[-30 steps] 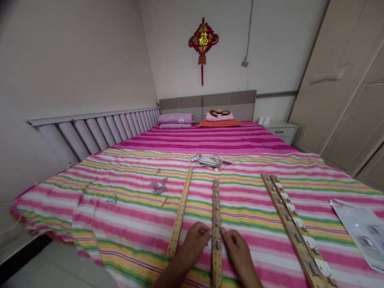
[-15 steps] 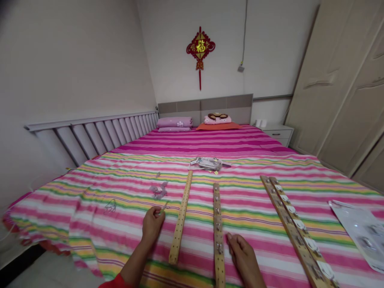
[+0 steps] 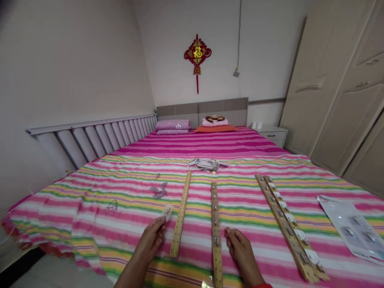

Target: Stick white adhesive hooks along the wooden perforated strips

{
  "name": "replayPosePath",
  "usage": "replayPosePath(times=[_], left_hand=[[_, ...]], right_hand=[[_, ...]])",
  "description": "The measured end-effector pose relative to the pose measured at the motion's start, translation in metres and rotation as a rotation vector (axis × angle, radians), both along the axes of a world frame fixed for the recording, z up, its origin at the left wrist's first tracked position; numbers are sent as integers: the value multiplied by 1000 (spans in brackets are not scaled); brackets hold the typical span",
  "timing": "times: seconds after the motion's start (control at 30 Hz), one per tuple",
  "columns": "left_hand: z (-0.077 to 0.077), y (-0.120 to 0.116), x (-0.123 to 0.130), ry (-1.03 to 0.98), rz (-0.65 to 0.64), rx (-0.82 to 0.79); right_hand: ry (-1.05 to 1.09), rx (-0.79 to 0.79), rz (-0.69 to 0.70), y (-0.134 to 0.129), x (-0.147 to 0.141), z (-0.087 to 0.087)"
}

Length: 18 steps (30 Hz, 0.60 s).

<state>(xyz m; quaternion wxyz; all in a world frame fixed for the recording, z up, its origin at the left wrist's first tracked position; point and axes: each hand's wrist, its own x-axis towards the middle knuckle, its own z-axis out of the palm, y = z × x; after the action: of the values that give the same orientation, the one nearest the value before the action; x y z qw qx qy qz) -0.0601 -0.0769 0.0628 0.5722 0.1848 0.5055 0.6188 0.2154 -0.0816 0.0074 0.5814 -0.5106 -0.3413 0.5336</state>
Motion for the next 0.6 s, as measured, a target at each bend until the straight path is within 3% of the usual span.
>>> replayPosePath(times=[0.13, 0.23, 0.33, 0.43, 0.6], left_hand=[[9, -23, 23, -31, -146, 17], [19, -35, 35, 152, -250, 52], [31, -43, 46, 349, -379, 161], [39, -49, 57, 379, -491, 221], [25, -58, 79, 311, -561, 198]], right_hand=[[29, 22, -47, -9, 1, 15], [-5, 54, -71, -22, 1, 34], [-62, 73, 23, -38, -3, 56], [-73, 88, 117, -51, -8, 69], [-42, 121, 180, -66, -11, 65]])
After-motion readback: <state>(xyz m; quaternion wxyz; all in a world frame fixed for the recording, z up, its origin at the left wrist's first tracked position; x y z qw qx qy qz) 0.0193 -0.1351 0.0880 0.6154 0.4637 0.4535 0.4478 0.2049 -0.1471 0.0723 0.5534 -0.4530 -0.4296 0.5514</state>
